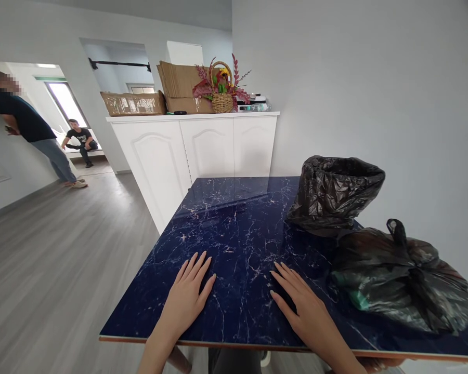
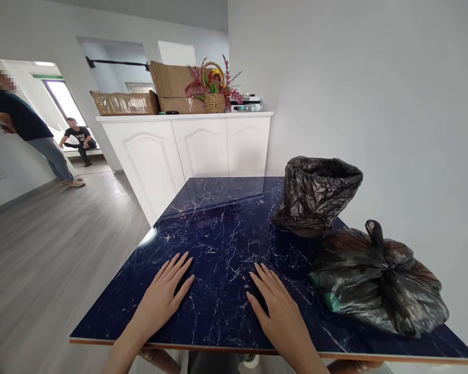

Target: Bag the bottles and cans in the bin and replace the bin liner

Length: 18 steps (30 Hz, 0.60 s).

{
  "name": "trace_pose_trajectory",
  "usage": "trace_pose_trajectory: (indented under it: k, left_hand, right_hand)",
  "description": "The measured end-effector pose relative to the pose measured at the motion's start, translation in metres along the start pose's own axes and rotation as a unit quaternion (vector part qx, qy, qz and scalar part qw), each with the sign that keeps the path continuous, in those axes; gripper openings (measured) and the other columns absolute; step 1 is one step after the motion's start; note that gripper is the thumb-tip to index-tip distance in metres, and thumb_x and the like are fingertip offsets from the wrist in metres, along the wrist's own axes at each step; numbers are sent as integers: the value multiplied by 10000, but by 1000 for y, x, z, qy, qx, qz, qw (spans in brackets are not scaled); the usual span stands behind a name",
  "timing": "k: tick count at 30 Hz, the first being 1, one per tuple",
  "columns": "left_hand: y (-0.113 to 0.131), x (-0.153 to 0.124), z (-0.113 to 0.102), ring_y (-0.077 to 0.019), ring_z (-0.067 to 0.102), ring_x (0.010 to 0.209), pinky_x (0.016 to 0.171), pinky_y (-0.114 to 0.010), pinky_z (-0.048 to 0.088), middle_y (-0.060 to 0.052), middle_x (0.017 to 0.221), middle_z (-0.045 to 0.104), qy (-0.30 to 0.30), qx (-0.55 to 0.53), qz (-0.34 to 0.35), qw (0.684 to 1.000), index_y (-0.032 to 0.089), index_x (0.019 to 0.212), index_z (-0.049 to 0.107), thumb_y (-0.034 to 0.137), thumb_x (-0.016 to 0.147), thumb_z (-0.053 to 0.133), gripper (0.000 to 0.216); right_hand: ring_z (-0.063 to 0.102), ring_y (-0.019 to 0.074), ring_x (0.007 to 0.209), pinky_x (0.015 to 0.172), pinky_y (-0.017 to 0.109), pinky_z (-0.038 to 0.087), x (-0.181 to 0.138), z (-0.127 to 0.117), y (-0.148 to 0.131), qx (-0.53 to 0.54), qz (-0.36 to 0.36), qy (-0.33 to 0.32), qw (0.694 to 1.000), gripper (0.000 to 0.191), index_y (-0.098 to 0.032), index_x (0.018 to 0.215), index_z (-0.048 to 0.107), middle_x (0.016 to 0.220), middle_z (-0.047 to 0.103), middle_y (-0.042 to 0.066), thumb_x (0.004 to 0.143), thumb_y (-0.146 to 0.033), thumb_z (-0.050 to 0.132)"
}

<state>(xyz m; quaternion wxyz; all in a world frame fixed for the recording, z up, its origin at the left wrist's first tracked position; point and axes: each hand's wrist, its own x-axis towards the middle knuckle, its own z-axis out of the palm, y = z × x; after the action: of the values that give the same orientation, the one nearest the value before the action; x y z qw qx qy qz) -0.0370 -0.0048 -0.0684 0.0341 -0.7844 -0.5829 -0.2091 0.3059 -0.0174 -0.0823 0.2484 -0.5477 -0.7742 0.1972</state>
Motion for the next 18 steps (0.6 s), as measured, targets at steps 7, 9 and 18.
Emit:
trace_pose_trajectory:
  k: [7,9,18]
  left_hand:
    - [0,0,-2,-320,353,1590,1307,-579,318,-4,1705,393,-12,20,3,1000,347,1657,385,512,1090,457,595]
    - [2,0,-3,-312,349,1592,1306,-573,323,-3,1709,387,-15,30,1,999,339,1658,381,505,1096,450,590]
    - [6,1,-6,-289,329,1601,1313,-547,326,5,1708,392,-14,49,1,999,326,1654,388,498,1101,451,583]
  right_hand:
    - [265,358,1609,1287,635,349,1,-2,-3,-6,6,-14,1000,631,-364,1629,453,1716,307,-62,1066,-643,391]
    - [259,356,1612,1284,627,360,1,-4,-6,-9,22,-29,999,638,-366,1634,441,1721,298,-65,1067,-654,383]
    - [305,331,1602,1279,576,394,0,-5,-6,-17,9,-3,1000,587,-359,1618,468,1715,352,-43,1086,-601,417]
